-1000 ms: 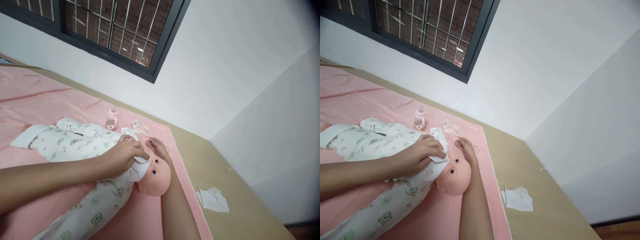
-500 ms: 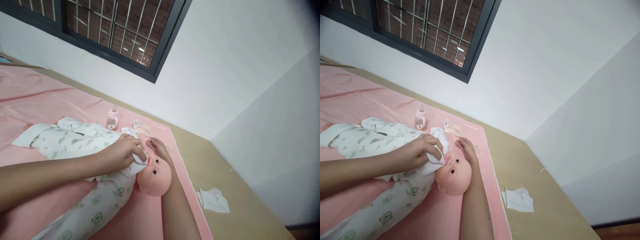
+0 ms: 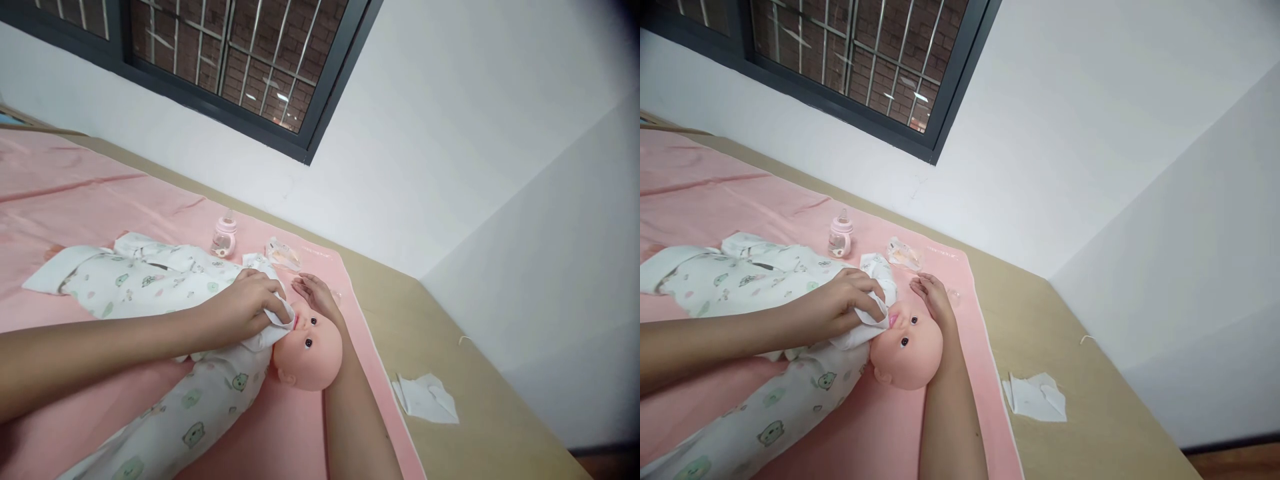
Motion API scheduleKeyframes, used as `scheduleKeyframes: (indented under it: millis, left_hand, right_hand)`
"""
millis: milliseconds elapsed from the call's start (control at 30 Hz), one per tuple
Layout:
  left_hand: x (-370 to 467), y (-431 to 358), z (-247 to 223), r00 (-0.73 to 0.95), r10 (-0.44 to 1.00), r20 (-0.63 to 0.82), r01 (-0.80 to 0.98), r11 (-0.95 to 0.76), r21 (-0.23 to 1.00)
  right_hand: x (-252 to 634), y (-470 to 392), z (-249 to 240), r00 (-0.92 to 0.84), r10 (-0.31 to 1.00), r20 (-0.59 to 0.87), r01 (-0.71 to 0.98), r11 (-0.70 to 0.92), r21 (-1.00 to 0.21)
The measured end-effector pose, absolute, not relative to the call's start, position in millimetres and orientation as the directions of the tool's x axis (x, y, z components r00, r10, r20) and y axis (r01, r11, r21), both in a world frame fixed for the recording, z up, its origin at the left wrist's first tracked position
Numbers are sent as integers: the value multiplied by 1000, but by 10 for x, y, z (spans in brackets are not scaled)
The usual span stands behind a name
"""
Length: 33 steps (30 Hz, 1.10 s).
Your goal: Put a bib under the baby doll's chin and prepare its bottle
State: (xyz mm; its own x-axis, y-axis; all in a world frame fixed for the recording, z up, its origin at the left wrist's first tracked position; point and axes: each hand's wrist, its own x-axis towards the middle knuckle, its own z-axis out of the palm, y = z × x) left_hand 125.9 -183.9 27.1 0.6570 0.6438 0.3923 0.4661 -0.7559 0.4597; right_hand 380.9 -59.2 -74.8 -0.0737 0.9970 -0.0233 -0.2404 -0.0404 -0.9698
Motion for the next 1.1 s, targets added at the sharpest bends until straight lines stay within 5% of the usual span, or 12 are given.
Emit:
scheduleKeyframes:
  millis: [1100]
  left_hand:
    - [1266,-1823,303,632,699,335,565,-711,419]
  right_hand:
    - [3785,-627,-700,-72,997,-41,-231,-56,-971]
